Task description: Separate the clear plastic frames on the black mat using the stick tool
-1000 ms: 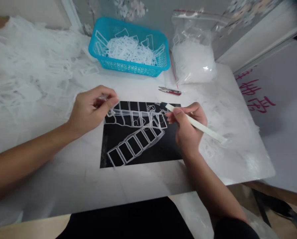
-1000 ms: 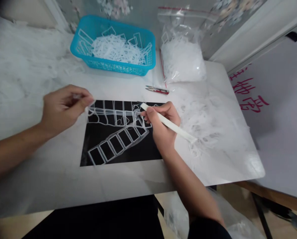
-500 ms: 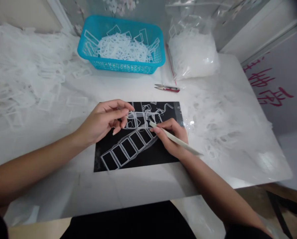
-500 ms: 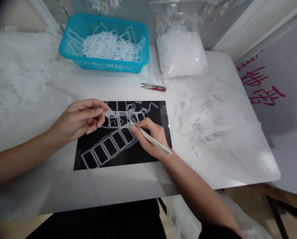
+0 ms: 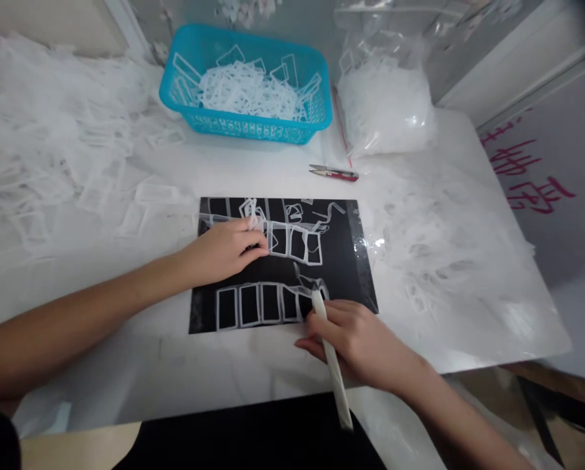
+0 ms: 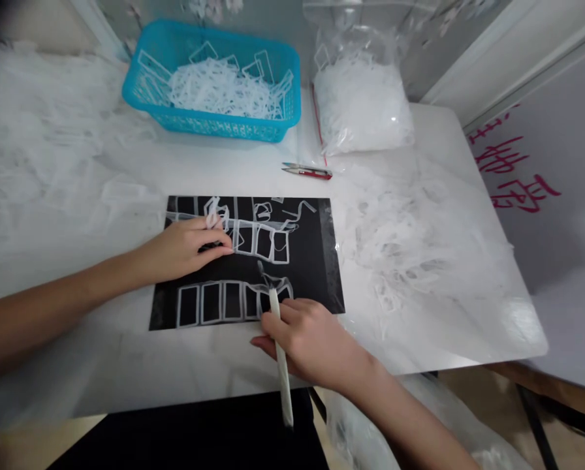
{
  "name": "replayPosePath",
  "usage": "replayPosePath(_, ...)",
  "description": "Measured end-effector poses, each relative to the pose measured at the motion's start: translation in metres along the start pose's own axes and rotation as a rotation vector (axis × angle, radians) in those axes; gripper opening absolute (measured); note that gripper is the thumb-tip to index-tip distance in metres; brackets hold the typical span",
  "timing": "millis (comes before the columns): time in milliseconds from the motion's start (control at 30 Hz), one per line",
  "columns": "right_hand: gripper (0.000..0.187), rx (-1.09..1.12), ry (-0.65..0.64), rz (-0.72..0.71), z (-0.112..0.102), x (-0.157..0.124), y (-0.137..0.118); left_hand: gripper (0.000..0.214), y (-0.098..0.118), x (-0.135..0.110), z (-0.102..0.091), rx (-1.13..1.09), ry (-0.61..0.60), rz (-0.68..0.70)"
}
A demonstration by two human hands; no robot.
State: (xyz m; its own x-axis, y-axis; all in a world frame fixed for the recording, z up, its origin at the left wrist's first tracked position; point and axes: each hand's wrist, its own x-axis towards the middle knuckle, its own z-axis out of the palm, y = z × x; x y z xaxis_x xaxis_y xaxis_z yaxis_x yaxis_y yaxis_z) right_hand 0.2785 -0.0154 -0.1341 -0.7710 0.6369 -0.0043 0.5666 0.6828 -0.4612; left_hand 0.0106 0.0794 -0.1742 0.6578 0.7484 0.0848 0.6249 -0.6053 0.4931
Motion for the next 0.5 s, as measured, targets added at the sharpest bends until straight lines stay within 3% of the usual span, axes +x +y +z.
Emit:
replayPosePath(100, 0.021, 0.105, 0.160, 0.018, -0.007, 0.003, -0.001, 0.022, 0.001, 0.002, -0.004, -0.107, -0.029, -0.034)
replayPosePath(233, 0.043, 0.557, 0.400, 0.156, -0.005, 0.030, 0.012, 0.020, 0.002, 0.002, -0.005, -0.153, -0.039, -0.045)
replayPosePath(333, 0.058, 0.870, 0.480, 0.316, 0.009, 0.054, 0.022, 0.019, 0.002, 0.001, -0.003, -0.123, -0.028, -0.082)
replayPosePath(500, 0.044, 0.950, 0.509, 0.410, 0.031, 0.070, 0.029, 0.020, 0.002, 0.000, 0.002, -0.104, 0.017, -0.120)
